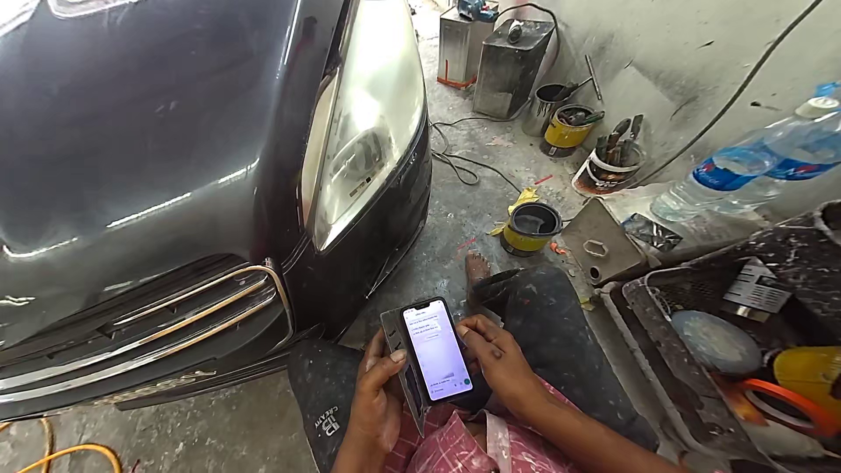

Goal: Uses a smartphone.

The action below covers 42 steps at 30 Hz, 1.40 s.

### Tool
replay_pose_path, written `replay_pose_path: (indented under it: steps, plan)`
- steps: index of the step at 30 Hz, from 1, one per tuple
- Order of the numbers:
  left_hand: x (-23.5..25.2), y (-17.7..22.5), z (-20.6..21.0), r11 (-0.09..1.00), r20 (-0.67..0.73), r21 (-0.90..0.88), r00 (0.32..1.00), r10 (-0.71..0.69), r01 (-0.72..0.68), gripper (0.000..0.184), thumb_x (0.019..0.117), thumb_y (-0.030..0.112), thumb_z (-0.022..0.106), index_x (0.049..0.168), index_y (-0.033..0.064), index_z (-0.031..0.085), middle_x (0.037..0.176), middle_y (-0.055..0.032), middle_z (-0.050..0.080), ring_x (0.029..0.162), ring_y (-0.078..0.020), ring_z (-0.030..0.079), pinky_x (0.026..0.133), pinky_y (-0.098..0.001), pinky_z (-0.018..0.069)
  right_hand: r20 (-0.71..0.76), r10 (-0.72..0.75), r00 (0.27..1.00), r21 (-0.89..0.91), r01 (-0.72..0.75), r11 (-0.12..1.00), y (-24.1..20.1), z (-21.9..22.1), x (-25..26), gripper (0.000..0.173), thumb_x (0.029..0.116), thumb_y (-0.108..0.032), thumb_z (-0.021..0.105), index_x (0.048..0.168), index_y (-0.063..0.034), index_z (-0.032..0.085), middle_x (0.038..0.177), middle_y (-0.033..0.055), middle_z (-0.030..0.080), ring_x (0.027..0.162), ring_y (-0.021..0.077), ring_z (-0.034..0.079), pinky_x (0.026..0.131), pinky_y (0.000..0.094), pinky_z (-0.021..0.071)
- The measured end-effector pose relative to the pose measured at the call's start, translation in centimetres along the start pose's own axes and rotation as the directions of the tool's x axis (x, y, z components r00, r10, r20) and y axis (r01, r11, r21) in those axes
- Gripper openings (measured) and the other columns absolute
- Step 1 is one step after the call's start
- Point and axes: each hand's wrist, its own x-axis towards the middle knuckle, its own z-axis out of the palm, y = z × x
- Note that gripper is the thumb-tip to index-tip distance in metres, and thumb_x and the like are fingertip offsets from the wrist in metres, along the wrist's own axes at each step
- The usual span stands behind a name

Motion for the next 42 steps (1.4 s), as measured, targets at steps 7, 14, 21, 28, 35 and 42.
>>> replay_pose_path:
  steps: [7, 14, 21, 28, 35, 42]
  plan:
    - [0.16, 0.14, 0.1, 1.0, -0.023, -0.013, 1.0, -0.009, 0.009, 0.063, 0.0826, 0.011, 0.068, 0.142, 0.0024, 0.047, 0.117, -0.0227, 0.068, 0.102, -0.0269, 0.071, 0.088, -0.0426, 0.0607, -0.004, 0.032, 0.999, 0.002, -0.032, 0.999, -0.16, -0.06, 0.14, 0.025, 0.1055, -0.023, 0.047, 0.107, -0.0076, 0.067, 0.088, 0.0086, 0.07, 0.073, 0.0192, 0.07, 0.066, 0.0361, 0.06]
    - [0.23, 0.16, -0.09, 1.0, -0.04, 0.0, 0.999, -0.02, 0.02, 0.057, 0.085, 0.013, 0.065, 0.14, 0.0053, 0.052, 0.117, -0.0207, 0.068, 0.102, -0.0259, 0.071, 0.088, -0.0422, 0.0605, 0.021, 0.083, 0.996, 0.046, -0.084, 0.995, -0.65, -0.07, 0.05, 0.024, 0.1071, -0.022, 0.046, 0.11, -0.0067, 0.065, 0.087, 0.0117, 0.07, 0.071, 0.0217, 0.069, 0.065, 0.0363, 0.0597]
    - [0.34, 0.1, -0.39, 0.999, -0.034, -0.019, 0.999, -0.026, 0.025, 0.057, 0.0855, 0.014, 0.067, 0.14, 0.0065, 0.053, 0.119, -0.0216, 0.067, 0.103, -0.0277, 0.071, 0.089, -0.0437, 0.0602, 0.045, 0.119, 0.992, 0.084, -0.123, 0.989, -0.78, -0.01, 0.17, 0.022, 0.1072, -0.019, 0.047, 0.111, -0.0061, 0.064, 0.091, 0.0131, 0.071, 0.075, 0.023, 0.071, 0.068, 0.0371, 0.0607]
    - [0.39, 0.02, -0.45, 1.0, -0.041, -0.007, 0.999, -0.019, 0.019, 0.057, 0.0852, 0.014, 0.067, 0.14, 0.0064, 0.053, 0.118, -0.0215, 0.068, 0.103, -0.0269, 0.071, 0.089, -0.0429, 0.0602, 0.051, 0.117, 0.992, 0.096, -0.122, 0.988, -0.79, 0.08, 0.11, 0.023, 0.1077, -0.019, 0.046, 0.113, -0.0054, 0.064, 0.092, 0.0139, 0.071, 0.075, 0.0235, 0.071, 0.068, 0.037, 0.0612]
    - [0.29, 0.08, -0.42, 1.0, -0.034, -0.005, 0.999, -0.027, 0.027, 0.057, 0.0855, 0.013, 0.066, 0.141, 0.0073, 0.053, 0.118, -0.0208, 0.068, 0.102, -0.0261, 0.071, 0.089, -0.042, 0.0601, 0.055, 0.123, 0.991, 0.105, -0.129, 0.986, -0.7, 0.03, 0.08, 0.023, 0.1076, -0.018, 0.046, 0.113, -0.0045, 0.063, 0.093, 0.0147, 0.071, 0.074, 0.0242, 0.071, 0.068, 0.0375, 0.0616]
    - [0.18, 0.03, -0.44, 1.0, -0.031, 0.001, 0.999, -0.03, 0.03, 0.059, 0.086, 0.015, 0.067, 0.143, 0.0079, 0.052, 0.12, -0.021, 0.067, 0.104, -0.0263, 0.071, 0.089, -0.0421, 0.0602, 0.052, 0.123, 0.991, 0.115, -0.128, 0.985, -0.5, 0.05, 0.05, 0.023, 0.1072, -0.018, 0.046, 0.112, -0.0043, 0.063, 0.092, 0.0152, 0.071, 0.074, 0.0246, 0.072, 0.067, 0.0375, 0.0617]
